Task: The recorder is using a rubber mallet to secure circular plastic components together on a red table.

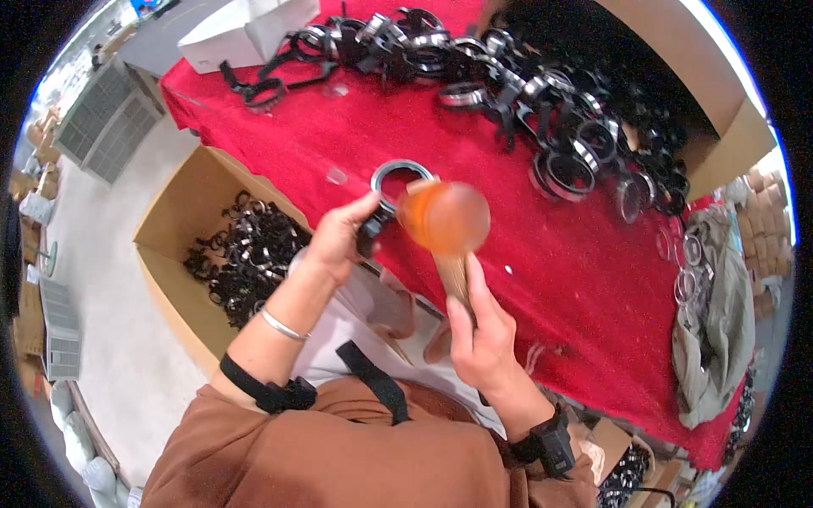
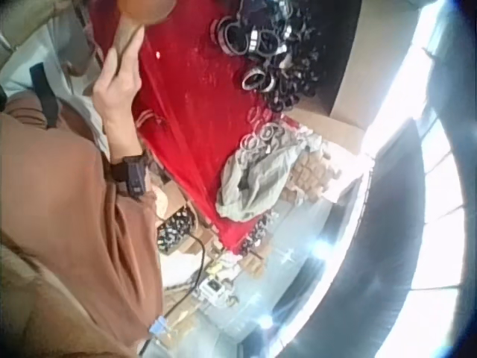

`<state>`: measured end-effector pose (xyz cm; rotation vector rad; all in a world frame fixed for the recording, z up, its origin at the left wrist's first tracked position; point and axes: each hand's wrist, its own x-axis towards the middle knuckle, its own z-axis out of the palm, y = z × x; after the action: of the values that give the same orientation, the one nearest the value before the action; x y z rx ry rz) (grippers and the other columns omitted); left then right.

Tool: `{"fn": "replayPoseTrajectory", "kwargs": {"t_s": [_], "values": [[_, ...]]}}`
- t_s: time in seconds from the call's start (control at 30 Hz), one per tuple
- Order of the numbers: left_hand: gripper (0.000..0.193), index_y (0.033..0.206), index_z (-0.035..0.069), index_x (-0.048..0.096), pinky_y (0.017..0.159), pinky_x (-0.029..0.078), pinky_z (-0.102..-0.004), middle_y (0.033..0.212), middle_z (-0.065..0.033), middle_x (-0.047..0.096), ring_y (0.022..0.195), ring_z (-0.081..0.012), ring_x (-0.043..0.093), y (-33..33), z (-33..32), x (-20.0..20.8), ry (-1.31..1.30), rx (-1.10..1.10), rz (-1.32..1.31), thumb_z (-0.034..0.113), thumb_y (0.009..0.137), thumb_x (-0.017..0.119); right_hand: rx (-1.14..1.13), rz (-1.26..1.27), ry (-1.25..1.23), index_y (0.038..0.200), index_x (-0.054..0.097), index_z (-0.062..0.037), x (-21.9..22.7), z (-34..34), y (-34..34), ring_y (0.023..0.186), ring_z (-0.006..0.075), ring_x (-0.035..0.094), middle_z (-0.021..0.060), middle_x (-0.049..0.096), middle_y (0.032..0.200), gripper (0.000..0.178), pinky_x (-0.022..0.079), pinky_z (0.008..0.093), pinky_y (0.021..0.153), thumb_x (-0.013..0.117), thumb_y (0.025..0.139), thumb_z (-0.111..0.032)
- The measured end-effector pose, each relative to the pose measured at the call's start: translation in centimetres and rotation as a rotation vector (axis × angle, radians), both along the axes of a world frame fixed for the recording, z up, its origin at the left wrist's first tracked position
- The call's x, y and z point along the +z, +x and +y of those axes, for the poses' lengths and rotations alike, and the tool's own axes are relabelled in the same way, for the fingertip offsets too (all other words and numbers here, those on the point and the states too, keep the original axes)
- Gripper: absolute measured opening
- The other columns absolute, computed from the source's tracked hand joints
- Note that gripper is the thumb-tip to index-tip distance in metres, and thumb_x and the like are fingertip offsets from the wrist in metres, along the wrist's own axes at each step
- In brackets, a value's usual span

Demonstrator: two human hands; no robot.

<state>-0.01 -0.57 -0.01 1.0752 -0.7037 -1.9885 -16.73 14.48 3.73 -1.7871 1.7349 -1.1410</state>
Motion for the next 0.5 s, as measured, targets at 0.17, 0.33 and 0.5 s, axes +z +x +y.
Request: {"fn": "replayPoseTrajectory", "kwargs": {"t_s": [0.17,0.33,0.5], "values": [[0.026,0.081,0.018,0.065,0.054,0.039,-0.0218,0.073,0.0059,0.061,0.063,-0.0068,0.051,0.2,0.1,0.6,-0.001,-0.004,-0.099,0.043,0.084,0.057,0.045,-0.119,-0.062,0.141,0.02,-0.0021,1.8,0.2,0.3,0.056,0.0056,0.045,0.0022,0.052,0.071,0.054,0.041,0.0198,0.05,0.038,0.09,-0.005],[0.029,0.081,0.009,0.067,0.051,0.042,-0.0223,0.069,0.0021,0.058,0.06,-0.0072,0.051,0.0,-0.4,0.8,-0.03,0.03,-0.044,0.038,0.08,0.065,-0.038,-0.026,-0.157,0.128,0.036,0.0102,0.0,0.0,0.2,0.073,0.0195,0.061,0.0178,0.061,0.089,0.047,0.049,0.0299,0.069,0.049,0.084,-0.001],[0.029,0.079,0.007,0.066,0.051,0.043,-0.0225,0.07,0.0013,0.059,0.059,-0.0077,0.052,0.2,0.3,0.9,-0.047,0.036,-0.047,0.036,0.081,0.063,-0.024,-0.131,0.049,0.134,0.035,0.0011,0.1,0.7,0.8,0.071,0.0161,0.059,0.0121,0.061,0.085,0.05,0.049,0.0287,0.068,0.05,0.087,-0.006]]}}
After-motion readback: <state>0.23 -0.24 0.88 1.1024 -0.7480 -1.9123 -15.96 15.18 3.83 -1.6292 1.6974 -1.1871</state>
